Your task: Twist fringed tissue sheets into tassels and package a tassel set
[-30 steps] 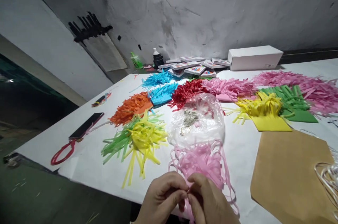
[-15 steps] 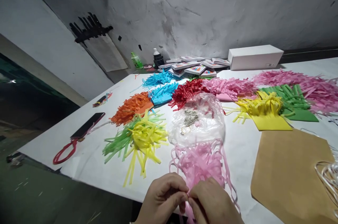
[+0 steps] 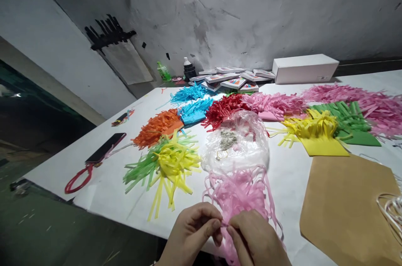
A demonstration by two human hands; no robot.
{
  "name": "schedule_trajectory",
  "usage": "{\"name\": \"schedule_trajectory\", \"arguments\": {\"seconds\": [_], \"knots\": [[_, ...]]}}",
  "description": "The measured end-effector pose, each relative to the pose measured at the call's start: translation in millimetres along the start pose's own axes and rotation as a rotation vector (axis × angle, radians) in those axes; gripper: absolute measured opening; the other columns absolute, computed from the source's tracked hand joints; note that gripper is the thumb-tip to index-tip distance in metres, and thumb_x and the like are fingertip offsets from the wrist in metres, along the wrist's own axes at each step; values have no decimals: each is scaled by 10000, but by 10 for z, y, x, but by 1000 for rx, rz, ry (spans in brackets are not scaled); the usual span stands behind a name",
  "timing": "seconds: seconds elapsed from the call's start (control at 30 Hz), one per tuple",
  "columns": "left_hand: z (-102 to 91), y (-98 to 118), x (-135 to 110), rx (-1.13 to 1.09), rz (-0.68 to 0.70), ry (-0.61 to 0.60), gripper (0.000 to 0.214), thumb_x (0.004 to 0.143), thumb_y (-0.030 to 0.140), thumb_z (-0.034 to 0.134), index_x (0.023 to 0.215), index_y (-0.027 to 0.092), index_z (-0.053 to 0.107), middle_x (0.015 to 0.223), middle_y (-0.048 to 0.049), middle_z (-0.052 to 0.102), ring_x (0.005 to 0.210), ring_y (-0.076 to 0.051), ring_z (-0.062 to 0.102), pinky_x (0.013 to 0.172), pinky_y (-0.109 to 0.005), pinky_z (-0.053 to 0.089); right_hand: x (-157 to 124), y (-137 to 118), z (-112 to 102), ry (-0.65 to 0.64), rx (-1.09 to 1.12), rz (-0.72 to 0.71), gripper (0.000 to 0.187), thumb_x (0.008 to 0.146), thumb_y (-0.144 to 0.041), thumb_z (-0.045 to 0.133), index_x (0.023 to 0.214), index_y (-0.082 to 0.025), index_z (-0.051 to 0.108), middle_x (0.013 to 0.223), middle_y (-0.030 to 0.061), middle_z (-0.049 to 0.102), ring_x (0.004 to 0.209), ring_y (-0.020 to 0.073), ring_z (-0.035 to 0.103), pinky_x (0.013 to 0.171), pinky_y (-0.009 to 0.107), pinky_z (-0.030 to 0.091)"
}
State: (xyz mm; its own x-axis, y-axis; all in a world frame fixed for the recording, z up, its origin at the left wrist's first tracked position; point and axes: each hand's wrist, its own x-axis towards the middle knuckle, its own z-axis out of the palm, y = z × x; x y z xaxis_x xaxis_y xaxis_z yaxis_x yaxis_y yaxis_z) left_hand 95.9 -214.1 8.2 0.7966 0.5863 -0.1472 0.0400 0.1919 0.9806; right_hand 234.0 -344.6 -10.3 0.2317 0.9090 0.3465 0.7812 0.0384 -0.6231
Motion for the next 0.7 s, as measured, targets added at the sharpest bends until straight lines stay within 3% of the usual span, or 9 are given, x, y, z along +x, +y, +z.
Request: {"name": "schedule_trajectory", "arguments": {"seconds": [0.4, 0.53, 0.7], "knots": [[-45, -25, 4, 100, 75, -25, 249, 857, 358, 724, 772, 132, 659, 681, -19, 616, 571, -129, 638, 580, -219, 491, 32, -8, 40, 18, 66, -56, 154, 1041, -229, 449, 931, -272, 549, 787, -45, 626, 711, 113, 633, 639, 205, 488], [-32, -43, 8, 45, 27, -46, 289, 856, 401, 728, 776, 140, 635, 631, -6, 600, 541, -118, 604, 563, -212, 476, 26, 6, 47, 39, 14, -79, 130, 1029, -187, 453, 964, -246, 548, 805, -18, 629, 728, 137, 618, 672, 240, 491], [11, -96, 7, 29, 1, -58, 392, 834, 511, 730, 773, 145, 603, 607, 7, 565, 514, -110, 568, 522, -202, 461, 18, 22, 58, 68, -67, -180, 217, 1007, -138, 461, 817, -227, 516, 695, -20, 573, 637, 142, 551, 626, 267, 454]]}}
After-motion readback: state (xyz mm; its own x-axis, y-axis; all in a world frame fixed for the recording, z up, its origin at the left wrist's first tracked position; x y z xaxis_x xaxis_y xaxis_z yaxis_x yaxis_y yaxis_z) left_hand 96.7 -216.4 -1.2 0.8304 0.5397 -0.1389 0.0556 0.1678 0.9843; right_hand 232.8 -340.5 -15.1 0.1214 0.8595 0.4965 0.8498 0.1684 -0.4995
